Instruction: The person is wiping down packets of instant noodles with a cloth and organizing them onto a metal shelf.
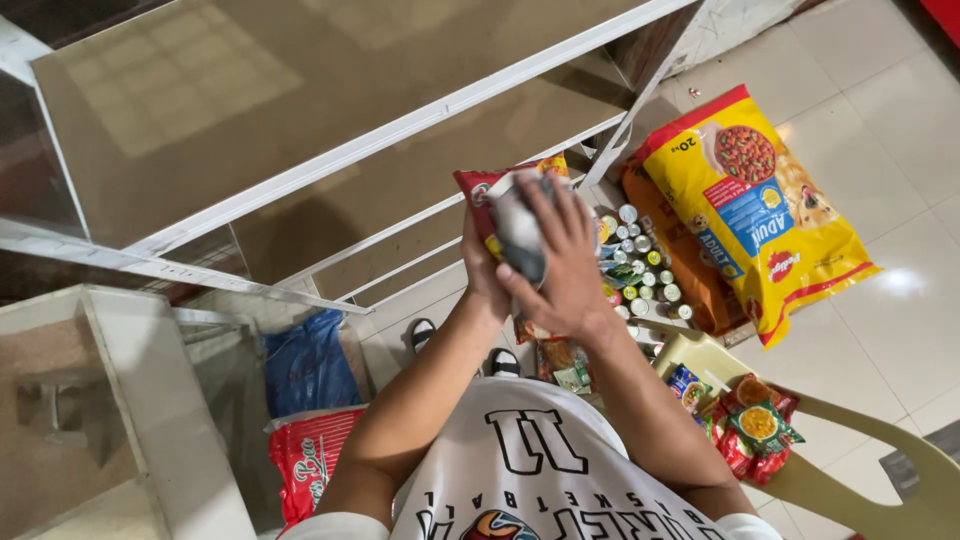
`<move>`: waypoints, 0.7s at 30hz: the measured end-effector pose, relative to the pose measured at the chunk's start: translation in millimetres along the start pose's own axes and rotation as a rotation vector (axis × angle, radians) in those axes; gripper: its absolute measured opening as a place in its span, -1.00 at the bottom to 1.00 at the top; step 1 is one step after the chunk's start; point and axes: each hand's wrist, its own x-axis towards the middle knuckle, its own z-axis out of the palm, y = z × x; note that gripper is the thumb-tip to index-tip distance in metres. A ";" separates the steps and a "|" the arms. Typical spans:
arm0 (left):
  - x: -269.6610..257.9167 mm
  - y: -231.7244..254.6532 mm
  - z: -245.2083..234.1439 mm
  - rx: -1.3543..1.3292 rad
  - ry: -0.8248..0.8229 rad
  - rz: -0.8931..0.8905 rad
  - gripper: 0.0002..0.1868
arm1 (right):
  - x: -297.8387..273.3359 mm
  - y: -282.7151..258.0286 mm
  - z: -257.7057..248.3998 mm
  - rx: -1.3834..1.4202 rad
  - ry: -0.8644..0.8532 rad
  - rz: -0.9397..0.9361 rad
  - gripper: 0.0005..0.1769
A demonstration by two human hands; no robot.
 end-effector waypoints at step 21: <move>-15.9 -1.0 0.5 0.142 0.029 -0.380 -0.51 | -35.7 65.6 -19.4 -0.122 0.214 -0.066 -0.29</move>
